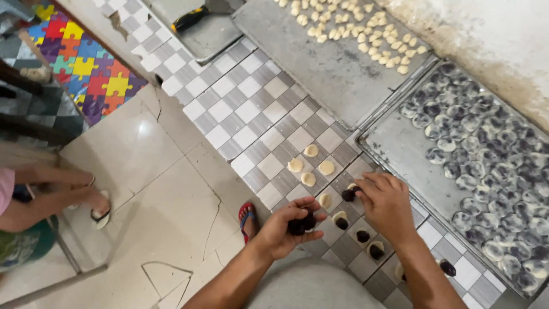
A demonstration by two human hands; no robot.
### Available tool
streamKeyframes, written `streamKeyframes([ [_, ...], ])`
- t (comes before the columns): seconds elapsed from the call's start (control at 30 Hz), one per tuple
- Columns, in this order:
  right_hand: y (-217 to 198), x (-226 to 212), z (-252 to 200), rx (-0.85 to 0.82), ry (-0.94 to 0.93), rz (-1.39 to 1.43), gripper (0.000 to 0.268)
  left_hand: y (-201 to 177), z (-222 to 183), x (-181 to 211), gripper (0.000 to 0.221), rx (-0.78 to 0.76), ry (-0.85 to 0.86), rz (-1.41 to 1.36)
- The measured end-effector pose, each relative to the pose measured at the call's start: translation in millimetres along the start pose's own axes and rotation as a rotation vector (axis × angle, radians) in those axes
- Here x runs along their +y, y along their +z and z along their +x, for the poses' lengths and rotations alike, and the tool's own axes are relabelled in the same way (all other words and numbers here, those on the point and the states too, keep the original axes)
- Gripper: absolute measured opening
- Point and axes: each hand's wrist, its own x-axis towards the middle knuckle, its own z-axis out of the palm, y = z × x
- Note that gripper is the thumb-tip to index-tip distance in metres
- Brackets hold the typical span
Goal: The person is manually filling small pieces of dough with a dark paste and sealing them into balls on a production table.
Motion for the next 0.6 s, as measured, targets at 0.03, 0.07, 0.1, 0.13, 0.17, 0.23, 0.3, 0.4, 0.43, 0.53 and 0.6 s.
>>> streamKeyframes([
  [0.03, 0.8, -4.0, 0.1, -0.007, -0.002, 0.004, 0.028, -1.3, -2.5, 1.5, 0.033, 0.006, -0.001, -0.006],
  [0.07, 1.4, -7.5, 0.1, -0.062, -0.088, -0.079, 0.038, -2.2, -4.7, 2.5, 0.036, 0.028, 0.016, 0.01],
  [0.1, 1.1, -10.9, 1.3, -0.11, -0.169, -0.164, 0.049, -1.7, -6.3, 5.9, 0.039, 0.044, 0.032, 0.033],
  [0.13, 10.8, -10.5, 0.0, -0.109, -0.167, -0.163, 0.049, -2.2, -9.9, 6.5, 0.039, 0.045, 0.031, 0.035],
  [0.17, 19.1, -7.9, -0.2, -0.145, -0.162, -0.175, 0.04, -1.0, -11.3, 7.5, 0.038, 0.052, 0.031, 0.034],
  [0.23, 27.8, -0.7, 0.9, -0.181, -0.157, -0.192, 0.034, 1.3, -12.9, 9.8, 0.038, 0.053, 0.032, 0.031],
  [0.3, 31.6, 6.1, 0.3, -0.168, -0.091, -0.018, 0.023, -0.2, -15.3, 9.7, 0.038, 0.062, 0.032, 0.017],
  [0.4, 22.2, 0.8, 6.1, -0.21, -0.165, -0.104, 0.034, -8.2, -12.9, 9.1, 0.036, 0.054, 0.043, -0.004],
  [0.43, 22.8, -2.8, 6.8, -0.212, -0.169, -0.102, 0.034, -10.6, -12.7, 8.2, 0.036, 0.057, 0.045, -0.008],
  [0.53, 23.8, -9.6, 10.7, -0.331, -0.187, -0.174, 0.028, -13.5, -14.4, 8.5, 0.035, 0.06, 0.065, -0.024],
  [0.6, 26.5, -9.2, 11.5, -0.352, -0.133, -0.101, 0.019, -12.6, -18.3, 9.9, 0.041, 0.054, 0.055, -0.04],
])
